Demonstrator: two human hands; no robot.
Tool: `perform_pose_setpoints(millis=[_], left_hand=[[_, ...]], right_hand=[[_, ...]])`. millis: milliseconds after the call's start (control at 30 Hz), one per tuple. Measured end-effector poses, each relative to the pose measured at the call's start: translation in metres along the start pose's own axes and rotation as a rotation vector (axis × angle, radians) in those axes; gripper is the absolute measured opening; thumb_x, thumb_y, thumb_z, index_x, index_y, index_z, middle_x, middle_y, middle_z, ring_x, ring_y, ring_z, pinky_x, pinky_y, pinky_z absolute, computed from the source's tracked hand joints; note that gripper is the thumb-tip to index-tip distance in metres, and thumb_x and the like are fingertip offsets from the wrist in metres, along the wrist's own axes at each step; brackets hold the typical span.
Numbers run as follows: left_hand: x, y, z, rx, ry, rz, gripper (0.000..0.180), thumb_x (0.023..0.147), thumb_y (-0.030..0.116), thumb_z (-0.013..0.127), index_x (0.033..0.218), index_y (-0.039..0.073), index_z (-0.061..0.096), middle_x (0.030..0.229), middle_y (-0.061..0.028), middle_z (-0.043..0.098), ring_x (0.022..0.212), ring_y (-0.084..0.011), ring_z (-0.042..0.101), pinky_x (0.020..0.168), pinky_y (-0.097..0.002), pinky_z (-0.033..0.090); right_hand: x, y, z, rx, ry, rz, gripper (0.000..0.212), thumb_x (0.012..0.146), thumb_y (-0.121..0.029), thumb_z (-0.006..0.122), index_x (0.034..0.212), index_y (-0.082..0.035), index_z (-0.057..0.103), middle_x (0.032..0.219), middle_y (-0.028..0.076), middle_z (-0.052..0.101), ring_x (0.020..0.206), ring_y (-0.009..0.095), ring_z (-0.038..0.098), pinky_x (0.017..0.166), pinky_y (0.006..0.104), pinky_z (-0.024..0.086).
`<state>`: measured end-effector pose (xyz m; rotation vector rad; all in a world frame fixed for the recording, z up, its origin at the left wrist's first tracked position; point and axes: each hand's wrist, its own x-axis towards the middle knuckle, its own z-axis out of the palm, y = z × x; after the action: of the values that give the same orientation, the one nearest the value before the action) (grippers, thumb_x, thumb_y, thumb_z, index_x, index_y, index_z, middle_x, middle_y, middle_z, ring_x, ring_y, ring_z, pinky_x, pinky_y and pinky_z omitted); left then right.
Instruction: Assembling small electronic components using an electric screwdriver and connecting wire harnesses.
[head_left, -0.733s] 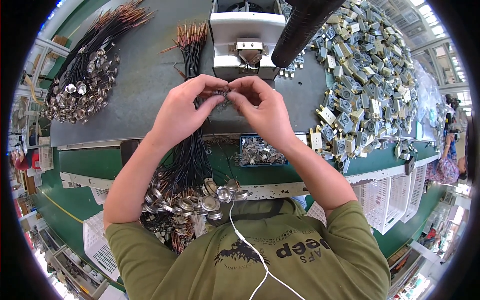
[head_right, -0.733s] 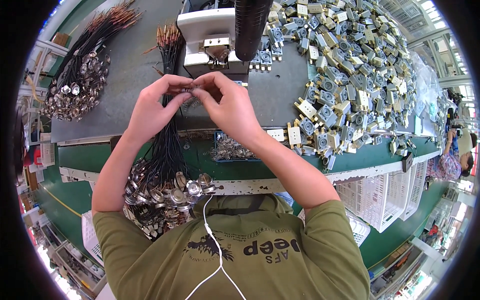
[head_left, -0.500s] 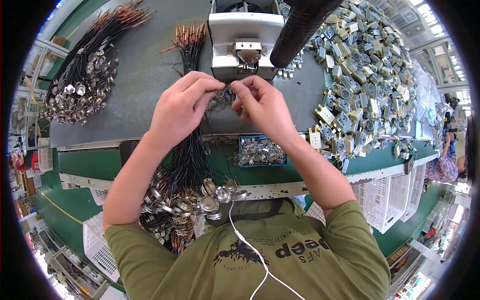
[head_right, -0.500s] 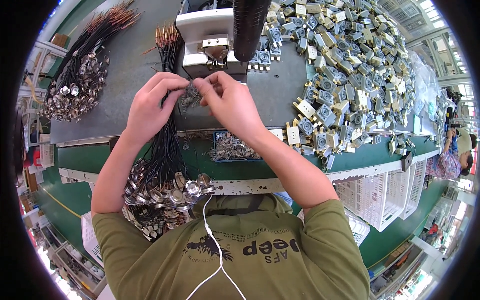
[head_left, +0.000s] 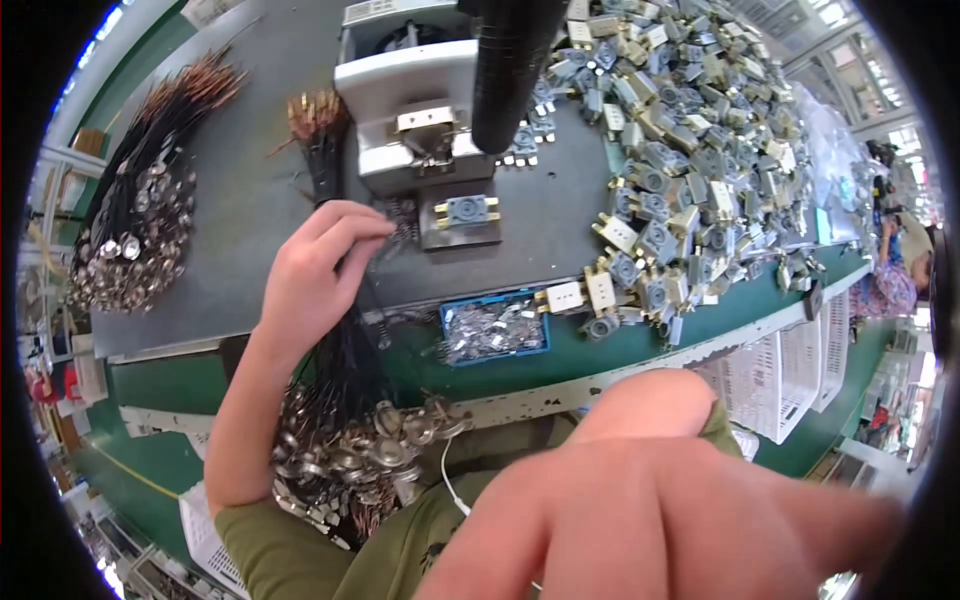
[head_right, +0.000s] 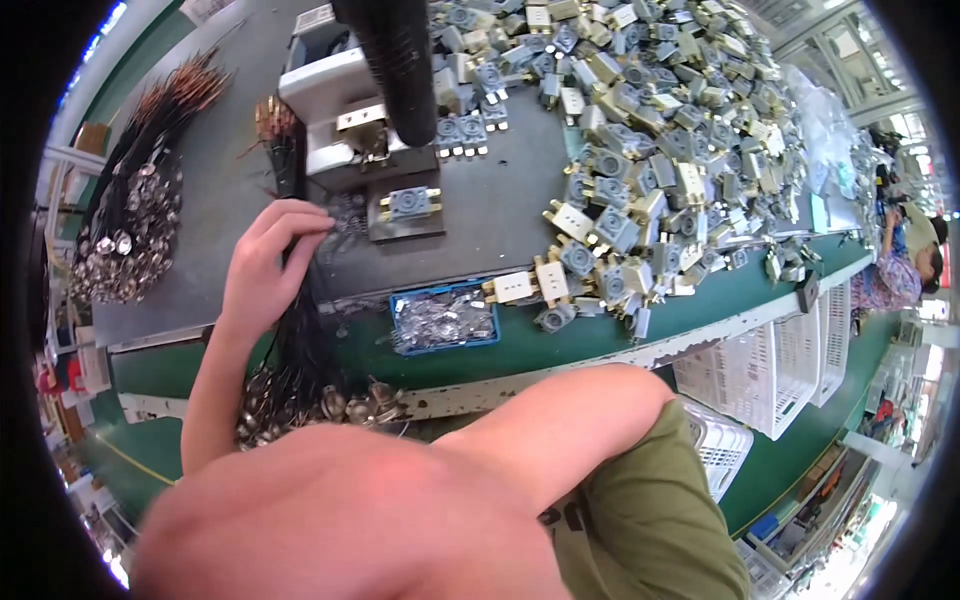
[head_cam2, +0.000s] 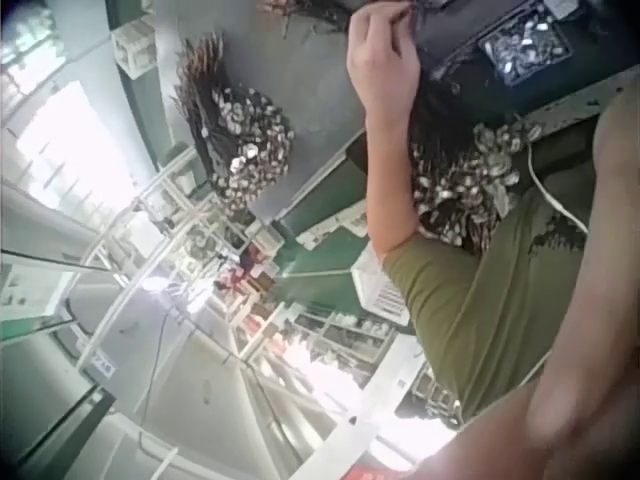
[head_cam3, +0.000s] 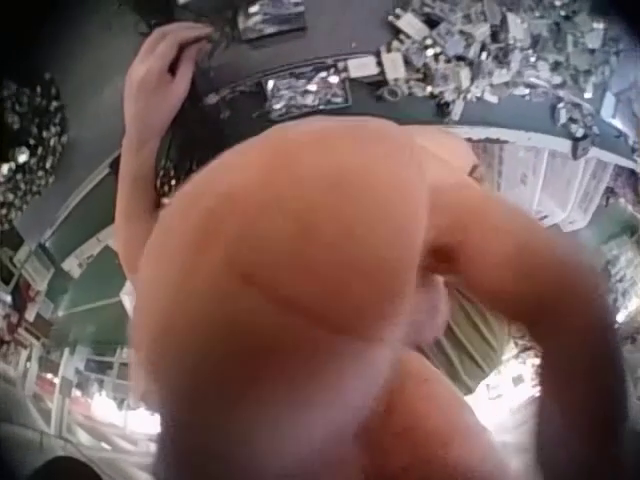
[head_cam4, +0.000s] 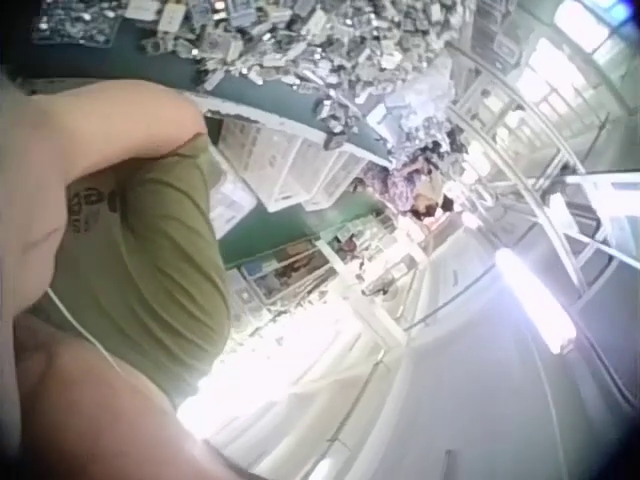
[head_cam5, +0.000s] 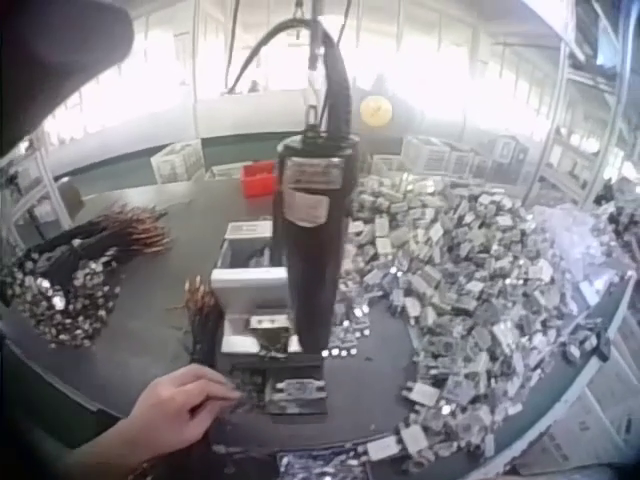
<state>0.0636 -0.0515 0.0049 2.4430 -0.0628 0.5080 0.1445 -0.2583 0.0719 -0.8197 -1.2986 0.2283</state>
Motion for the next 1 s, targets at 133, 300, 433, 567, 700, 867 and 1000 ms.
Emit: perform_pose_setpoints(millis=[133,300,433,567,700,867,1000], left_hand=[[-0.006,0.005,-0.002,-0.013,-0.052,-0.057,0.014,0.088,-0.006,0.071,0.100,0.001,0.070,0.104,-0.0118,0.070,0.097,-0.0291,0.069,0.085,-0.0363,0.055],[-0.007,0.010,-0.001,0.007,-0.018,-0.041,0.015,0.087,-0.006,0.071,0.099,0.002,0.072,0.101,-0.0097,0.070,0.089,-0.0275,0.070,0.076,-0.0355,0.056],[-0.001,0.005,0.006,0.004,-0.023,-0.024,0.015,0.087,-0.006,0.071,0.099,0.002,0.072,0.101,-0.0105,0.070,0.089,-0.0281,0.069,0.077,-0.0361,0.056],[-0.005,0.009,0.001,0.018,-0.019,-0.035,0.015,0.087,-0.006,0.071,0.100,0.002,0.071,0.101,-0.0109,0.070,0.089,-0.0280,0.069,0.078,-0.0353,0.055],[0.002,0.012,0.004,0.002,-0.048,-0.037,0.014,0.087,-0.007,0.070,0.100,0.001,0.071,0.101,-0.0110,0.070,0.090,-0.0279,0.069,0.078,-0.0350,0.055],[-0.014,0.002,-0.005,0.042,-0.040,-0.067,0.016,0.087,-0.007,0.070,0.101,0.001,0.070,0.102,-0.0115,0.070,0.091,-0.0290,0.069,0.080,-0.0350,0.055],[0.004,0.000,0.003,0.045,-0.090,0.035,0.021,0.088,-0.008,0.069,0.107,0.001,0.070,0.104,-0.0113,0.071,0.093,-0.0258,0.070,0.081,-0.0340,0.055]], right_hand=[[-0.043,-0.049,-0.017,-0.084,-0.049,-0.046,0.019,0.086,0.009,0.063,0.102,0.001,0.066,0.095,0.018,0.072,0.077,0.033,0.070,0.070,0.0404,0.058],[-0.046,-0.042,0.016,-0.165,-0.037,-0.057,0.018,0.085,0.008,0.063,0.100,-0.001,0.066,0.095,0.017,0.071,0.077,0.032,0.069,0.069,0.0397,0.057],[-0.048,-0.040,0.007,-0.235,-0.003,-0.050,0.017,0.084,0.007,0.063,0.099,-0.002,0.066,0.095,0.017,0.071,0.077,0.032,0.068,0.069,0.0392,0.056],[-0.074,-0.070,0.030,-0.257,0.021,-0.057,0.017,0.084,0.007,0.064,0.097,-0.003,0.066,0.095,0.016,0.070,0.078,0.031,0.068,0.069,0.0387,0.056],[-0.072,-0.075,0.025,-0.301,0.063,-0.053,0.016,0.083,0.006,0.064,0.095,-0.004,0.066,0.095,0.016,0.070,0.078,0.030,0.067,0.068,0.0382,0.055],[-0.110,-0.138,0.010,-0.273,0.073,-0.038,0.015,0.082,0.005,0.064,0.093,-0.005,0.067,0.094,0.015,0.069,0.078,0.029,0.067,0.068,0.0375,0.054],[-0.070,-0.080,-0.014,-0.334,0.172,-0.016,0.014,0.082,0.004,0.065,0.091,-0.006,0.067,0.094,0.015,0.069,0.078,0.028,0.066,0.067,0.0370,0.053]])
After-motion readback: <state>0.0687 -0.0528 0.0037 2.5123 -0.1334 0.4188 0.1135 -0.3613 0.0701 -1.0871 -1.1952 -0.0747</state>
